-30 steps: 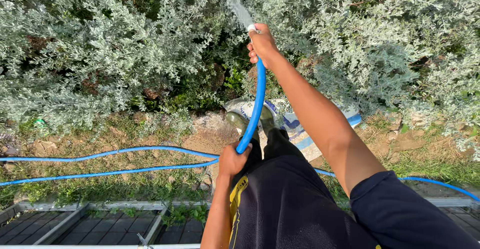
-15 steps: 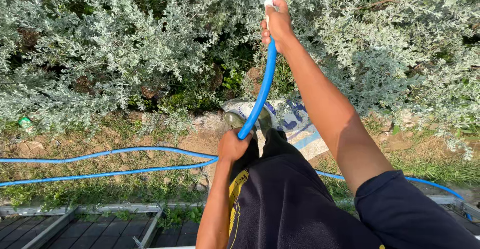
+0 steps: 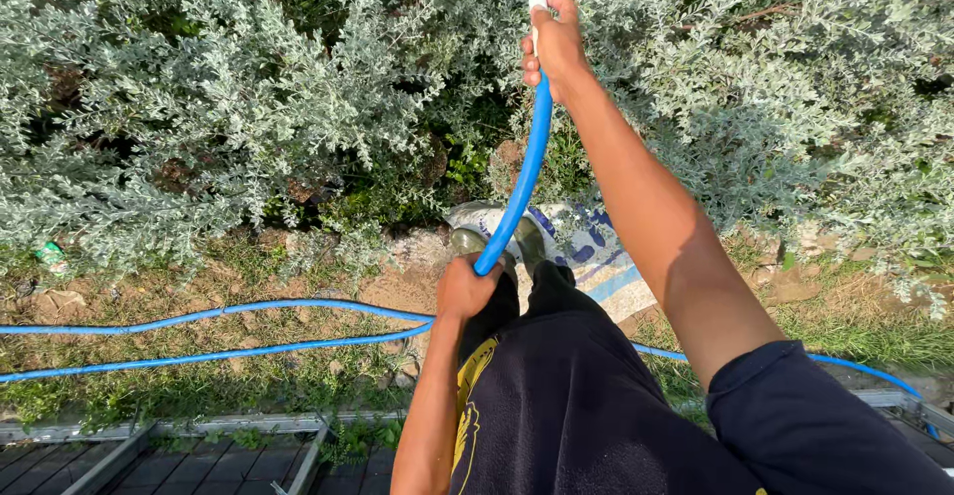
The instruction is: The person waters shrubs and potted plants using a hose with a spray nozzle.
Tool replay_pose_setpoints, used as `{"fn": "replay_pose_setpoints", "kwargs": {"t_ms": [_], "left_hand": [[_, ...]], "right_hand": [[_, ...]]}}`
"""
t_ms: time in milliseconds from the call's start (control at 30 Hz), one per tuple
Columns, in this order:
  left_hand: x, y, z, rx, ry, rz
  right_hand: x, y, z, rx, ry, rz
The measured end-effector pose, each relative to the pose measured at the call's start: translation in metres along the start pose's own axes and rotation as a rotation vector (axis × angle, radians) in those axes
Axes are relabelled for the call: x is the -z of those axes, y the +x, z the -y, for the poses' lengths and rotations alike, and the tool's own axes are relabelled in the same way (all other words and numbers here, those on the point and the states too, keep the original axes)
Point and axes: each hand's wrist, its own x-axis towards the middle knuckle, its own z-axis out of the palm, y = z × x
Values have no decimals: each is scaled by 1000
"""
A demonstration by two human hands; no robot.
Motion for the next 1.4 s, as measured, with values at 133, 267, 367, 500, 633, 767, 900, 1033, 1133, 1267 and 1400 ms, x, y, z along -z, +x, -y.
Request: {"fn": "replay_pose_setpoints", "kwargs": {"t_ms": [133,267,367,500,633,767,900,1033,1133,1267,1400], "left_hand": [[8,1,2,-7,11,5],[17,2,4,32,30,27],[21,4,8,35,24,30],[25,9,16,38,19,7],[33,10,21,35,-37,-3],[42,14,30,48,-12,10],[48,18,41,65,-26,-12],[53,24,54,57,-43,-25],[52,26,63,23,-74,-24],[54,28,68,41,-57,-40],[56,25,70,53,-28,-39]], "right_hand": [[-6,4,-5,14,0,-1],[-11,8,-9,30,-38,25],[-18,10,-9,28,-52,14],[-29,12,-11,16,-17,5],[-40,16,-16,24,-39,-26],[-45,25,-26,23,-6,-9],[-43,34,-43,68,105,-10],[-36,40,-55,57,218,-153],[-30,40,-61,53,276,-132],[-30,37,-64,66,195,-159],[-34,32,-64,83,186,-164]]}}
